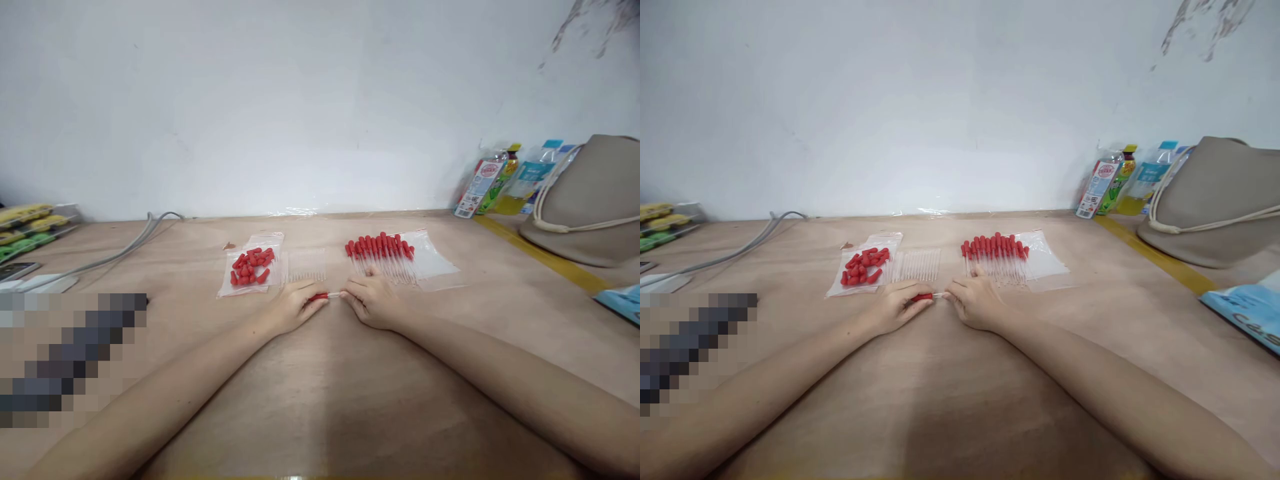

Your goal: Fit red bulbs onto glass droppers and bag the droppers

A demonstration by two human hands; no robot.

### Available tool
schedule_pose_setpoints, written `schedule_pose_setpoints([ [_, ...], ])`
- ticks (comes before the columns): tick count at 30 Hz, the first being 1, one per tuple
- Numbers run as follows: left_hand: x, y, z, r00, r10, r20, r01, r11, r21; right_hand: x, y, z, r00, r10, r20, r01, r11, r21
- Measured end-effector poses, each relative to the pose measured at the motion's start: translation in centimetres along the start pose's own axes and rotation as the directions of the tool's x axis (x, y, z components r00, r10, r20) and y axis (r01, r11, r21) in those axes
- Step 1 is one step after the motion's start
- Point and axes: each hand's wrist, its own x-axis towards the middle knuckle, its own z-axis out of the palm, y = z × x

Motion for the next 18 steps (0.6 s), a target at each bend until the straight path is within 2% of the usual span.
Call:
schedule_pose_setpoints([
  [5,0.0,-0.2,0.1,1.0,-0.004,-0.026,0.004,1.0,-0.008,0.4,-0.1,-0.1,0.996,0.039,0.074,-0.039,0.999,0.006],
  [10,-0.2,-0.3,0.1,0.997,-0.066,-0.042,0.065,0.998,-0.023,1.3,-0.6,-2.1,0.972,0.048,0.231,-0.053,0.998,0.016],
  [12,-0.4,-0.4,0.1,0.99,-0.114,-0.08,0.112,0.993,-0.018,1.6,-0.3,-2.9,0.952,0.087,0.293,-0.108,0.992,0.057],
  [13,-0.5,-0.4,0.1,0.984,-0.142,-0.108,0.142,0.99,-0.011,1.7,0.0,-3.2,0.94,0.14,0.31,-0.176,0.98,0.09],
  [15,-0.6,-0.5,0.1,0.971,-0.192,-0.142,0.194,0.981,0.0,1.9,1.1,-3.4,0.895,0.316,0.315,-0.379,0.91,0.165],
  [16,-0.6,-0.5,0.1,0.969,-0.208,-0.135,0.21,0.978,0.004,2.0,1.7,-3.4,0.851,0.43,0.3,-0.495,0.849,0.186],
  [18,-0.6,-0.4,0.0,0.971,-0.218,-0.093,0.22,0.976,0.005,2.4,2.9,-3.0,0.73,0.644,0.23,-0.681,0.715,0.159],
])
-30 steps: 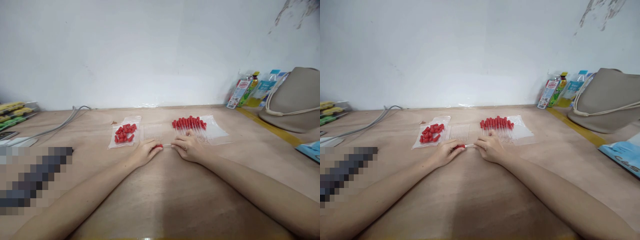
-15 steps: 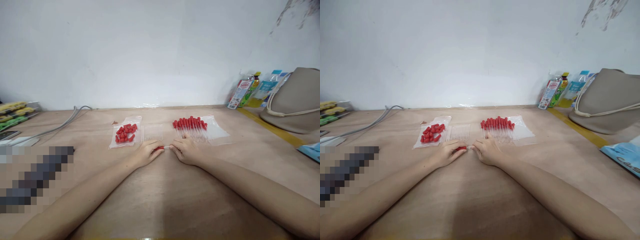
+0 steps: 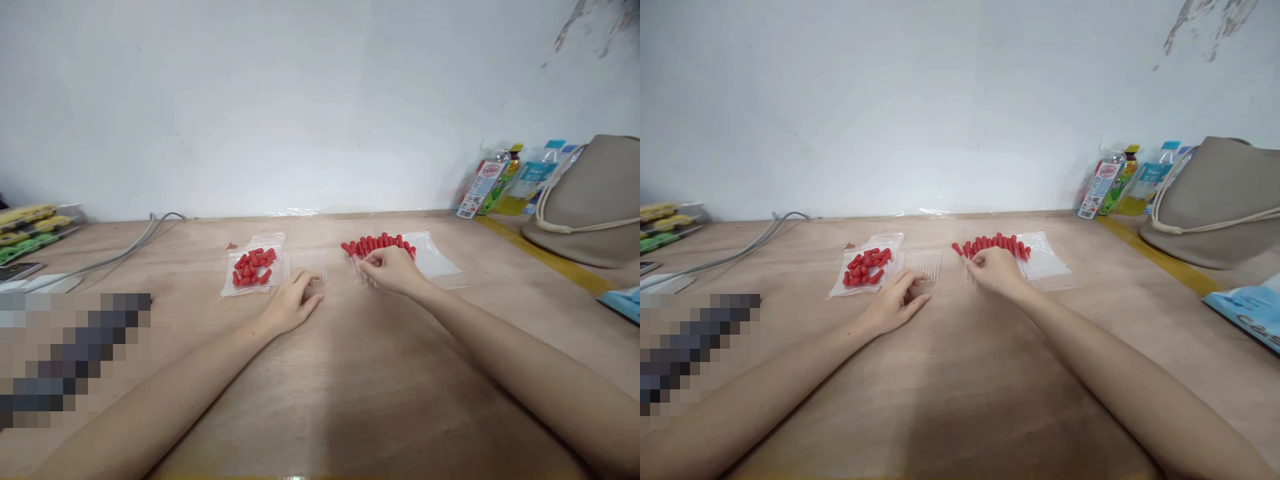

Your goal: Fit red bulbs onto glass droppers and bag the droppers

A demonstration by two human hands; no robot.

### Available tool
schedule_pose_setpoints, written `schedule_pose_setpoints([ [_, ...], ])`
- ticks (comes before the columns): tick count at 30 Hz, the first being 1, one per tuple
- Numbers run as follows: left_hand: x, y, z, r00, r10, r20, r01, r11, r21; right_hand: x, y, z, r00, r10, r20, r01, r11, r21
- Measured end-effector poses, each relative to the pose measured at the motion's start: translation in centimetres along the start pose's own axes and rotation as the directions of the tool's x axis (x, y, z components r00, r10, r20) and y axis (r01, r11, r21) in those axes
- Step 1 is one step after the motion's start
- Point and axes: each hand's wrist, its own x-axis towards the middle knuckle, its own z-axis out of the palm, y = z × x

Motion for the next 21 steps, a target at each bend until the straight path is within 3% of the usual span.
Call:
schedule_pose_setpoints([
  [2,0.1,0.1,0.0,0.999,-0.003,0.052,0.003,1.0,-0.004,1.1,0.4,0.3,0.983,0.141,-0.116,-0.148,0.987,-0.059],
  [4,0.3,0.2,0.0,0.997,-0.01,0.082,0.011,1.0,-0.006,1.9,0.6,0.8,0.968,0.177,-0.177,-0.205,0.967,-0.153],
  [9,0.4,0.1,-0.1,0.994,-0.003,0.106,0.003,1.0,0.002,2.5,0.6,2.5,0.982,0.109,-0.156,-0.153,0.941,-0.303],
  [15,0.4,0.1,-0.1,0.995,-0.004,0.102,0.004,1.0,-0.003,2.8,1.2,3.1,0.986,0.114,-0.119,-0.152,0.91,-0.386],
  [21,0.4,0.0,0.0,0.992,-0.004,0.128,0.004,1.0,0.003,2.7,-0.7,3.8,0.99,-0.019,-0.136,-0.037,0.918,-0.394],
])
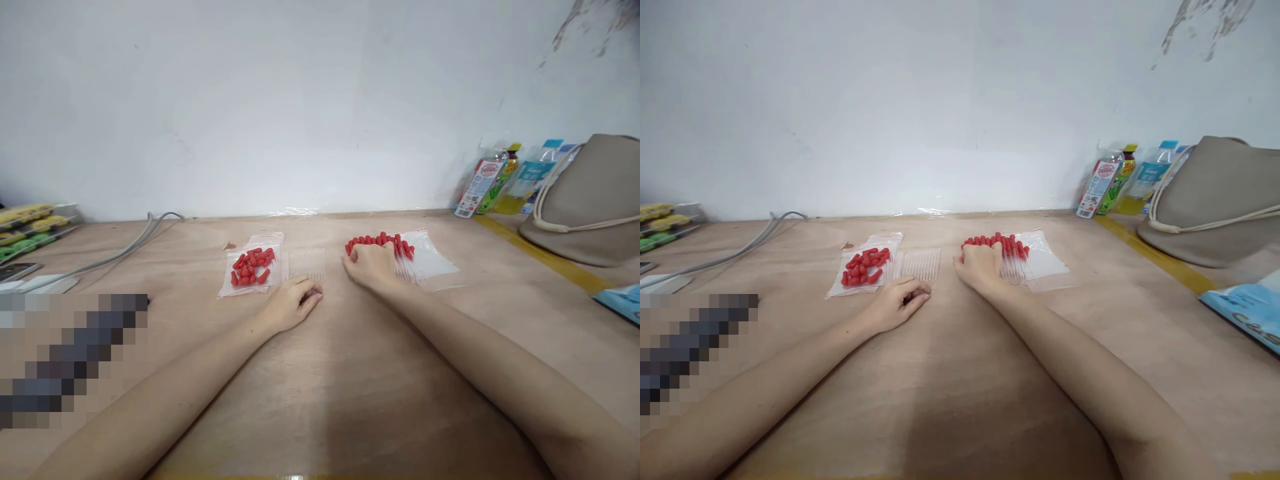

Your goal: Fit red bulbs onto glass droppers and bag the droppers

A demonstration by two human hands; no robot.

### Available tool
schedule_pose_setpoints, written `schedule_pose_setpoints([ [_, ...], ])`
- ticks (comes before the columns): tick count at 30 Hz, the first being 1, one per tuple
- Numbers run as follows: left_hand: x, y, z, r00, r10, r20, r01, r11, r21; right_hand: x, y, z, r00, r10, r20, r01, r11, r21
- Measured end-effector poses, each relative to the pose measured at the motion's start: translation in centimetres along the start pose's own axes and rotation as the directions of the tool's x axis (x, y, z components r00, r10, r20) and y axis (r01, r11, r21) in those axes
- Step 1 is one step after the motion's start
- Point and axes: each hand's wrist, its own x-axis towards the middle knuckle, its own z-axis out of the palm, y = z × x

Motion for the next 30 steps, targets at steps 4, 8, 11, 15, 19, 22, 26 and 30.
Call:
schedule_pose_setpoints([
  [4,0.0,-0.1,0.0,1.0,-0.009,0.005,0.009,1.0,-0.009,0.3,-2.6,0.7,0.999,-0.01,0.044,0.007,0.999,0.046],
  [8,-0.2,-0.1,0.0,1.0,-0.002,0.012,0.003,1.0,-0.016,1.0,-4.4,1.3,0.991,0.032,0.129,-0.035,0.999,0.023],
  [11,-0.2,-0.1,0.1,1.0,0.004,0.004,-0.004,1.0,-0.006,1.5,-4.8,1.3,0.98,0.063,0.186,-0.065,0.998,0.004],
  [15,0.2,-0.9,-0.4,0.98,0.013,-0.197,0.011,0.993,0.121,1.6,-4.8,1.1,0.973,0.067,0.219,-0.064,0.998,-0.019],
  [19,0.8,-3.1,-2.4,0.887,-0.158,-0.433,0.3,0.912,0.282,0.6,-4.6,0.7,0.977,0.023,0.212,-0.012,0.998,-0.054],
  [22,1.0,-5.6,-4.2,0.8,-0.368,-0.474,0.531,0.802,0.274,-1.1,-3.9,0.4,0.987,-0.036,0.156,0.048,0.996,-0.072],
  [26,0.6,-8.9,-5.4,0.763,-0.531,-0.368,0.619,0.765,0.18,-3.6,-1.9,0.3,0.987,-0.152,-0.044,0.147,0.984,-0.104],
  [30,0.4,-10.7,-5.0,0.798,-0.564,-0.213,0.586,0.808,0.055,-5.5,0.4,0.0,0.957,-0.205,-0.205,0.195,0.978,-0.07],
])
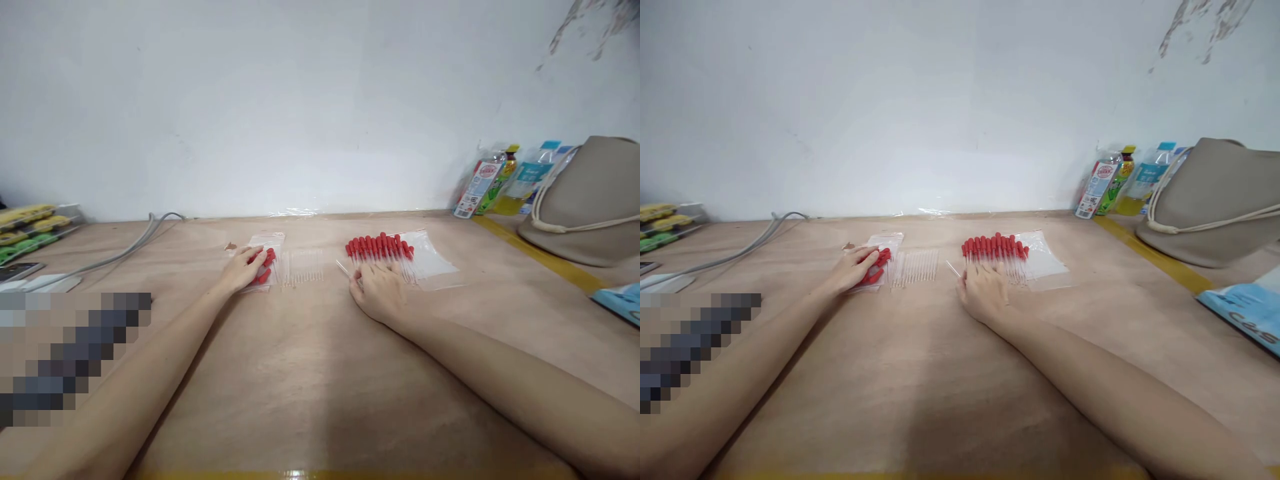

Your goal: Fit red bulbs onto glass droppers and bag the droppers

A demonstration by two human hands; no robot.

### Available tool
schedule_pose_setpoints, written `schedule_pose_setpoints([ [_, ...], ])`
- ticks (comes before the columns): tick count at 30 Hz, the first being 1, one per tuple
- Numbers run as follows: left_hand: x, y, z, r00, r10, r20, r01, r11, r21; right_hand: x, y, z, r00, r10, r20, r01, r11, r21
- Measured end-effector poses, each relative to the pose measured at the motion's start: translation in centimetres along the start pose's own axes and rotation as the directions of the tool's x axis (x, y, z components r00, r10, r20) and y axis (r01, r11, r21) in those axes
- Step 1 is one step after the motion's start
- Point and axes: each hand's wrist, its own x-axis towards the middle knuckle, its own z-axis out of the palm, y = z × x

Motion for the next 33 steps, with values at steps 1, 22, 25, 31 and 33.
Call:
schedule_pose_setpoints([
  [1,0.1,-0.1,0.2,1.0,0.004,0.017,-0.004,0.999,-0.032,-0.4,0.4,-0.2,1.0,-0.007,-0.026,0.008,1.0,0.013],
  [22,-2.7,6.6,1.9,0.952,0.143,-0.27,-0.119,0.988,0.103,-1.0,1.2,-1.2,0.999,-0.043,0.026,0.041,0.998,0.051],
  [25,-3.5,6.9,1.4,0.954,0.242,-0.18,-0.199,0.953,0.226,-1.0,1.2,-1.2,0.999,-0.042,0.032,0.039,0.995,0.09],
  [31,-4.0,6.6,2.1,0.95,0.296,-0.1,-0.257,0.922,0.289,-1.0,1.5,-0.5,0.997,-0.04,-0.069,0.05,0.989,0.141],
  [33,-3.9,6.8,2.1,0.945,0.3,-0.127,-0.257,0.926,0.276,-1.0,1.5,-0.4,0.995,-0.048,-0.086,0.059,0.989,0.136],
])
